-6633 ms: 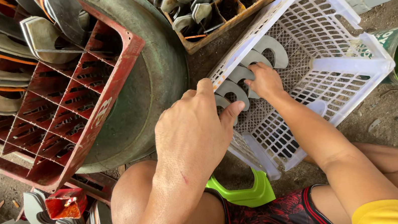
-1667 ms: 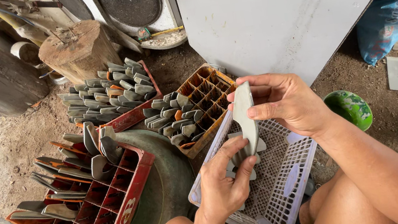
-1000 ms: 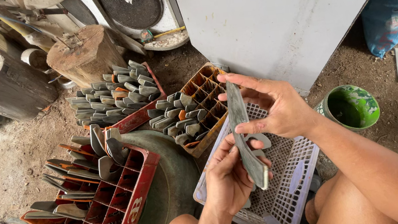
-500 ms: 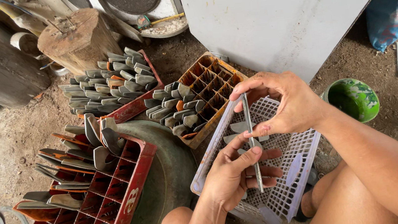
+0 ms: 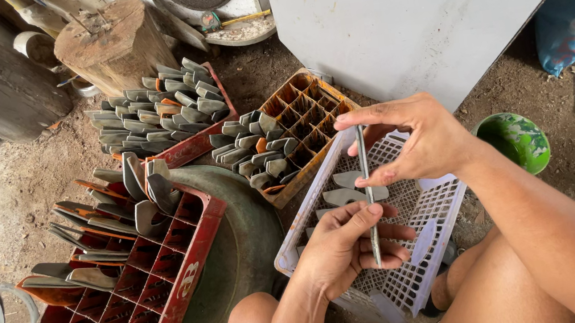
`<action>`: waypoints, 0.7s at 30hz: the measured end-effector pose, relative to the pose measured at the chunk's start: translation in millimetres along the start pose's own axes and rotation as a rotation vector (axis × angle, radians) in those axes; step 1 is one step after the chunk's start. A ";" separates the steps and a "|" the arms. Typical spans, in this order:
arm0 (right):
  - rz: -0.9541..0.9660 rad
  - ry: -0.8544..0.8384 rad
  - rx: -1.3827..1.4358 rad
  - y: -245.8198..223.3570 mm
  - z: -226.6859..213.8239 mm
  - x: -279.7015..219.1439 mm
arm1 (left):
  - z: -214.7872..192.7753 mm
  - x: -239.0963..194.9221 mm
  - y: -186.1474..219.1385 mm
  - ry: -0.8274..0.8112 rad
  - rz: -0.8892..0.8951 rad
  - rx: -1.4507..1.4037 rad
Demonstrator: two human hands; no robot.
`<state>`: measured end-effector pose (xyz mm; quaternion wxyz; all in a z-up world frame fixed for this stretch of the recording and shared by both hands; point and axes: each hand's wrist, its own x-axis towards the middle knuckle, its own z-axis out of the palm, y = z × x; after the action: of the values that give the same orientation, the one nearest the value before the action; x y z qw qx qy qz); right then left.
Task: The person sits on the ground and repeatedly picks up gray metal parts from a red crate, separates them, and places them into a white plastic crate. The person handles the parts one at a time, turning them over and arranging them in the white crate.
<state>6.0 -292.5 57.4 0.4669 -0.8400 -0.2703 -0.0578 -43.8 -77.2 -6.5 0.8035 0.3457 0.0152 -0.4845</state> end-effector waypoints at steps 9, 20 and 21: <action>0.373 -0.007 0.655 9.4 20.7 1.8 | -0.3 6.4 0.0 0.212 0.102 0.159; 0.231 -0.100 0.379 -9.6 15.4 6.3 | -7.7 4.9 -1.3 0.144 0.036 0.118; 0.225 -0.095 0.239 -10.1 15.6 6.3 | -9.7 3.6 -0.3 0.134 0.034 0.117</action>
<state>3.8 -273.0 58.5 0.5538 -0.8052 -0.2010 0.0672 -39.1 -74.5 -15.3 0.7872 0.4241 0.0349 -0.4465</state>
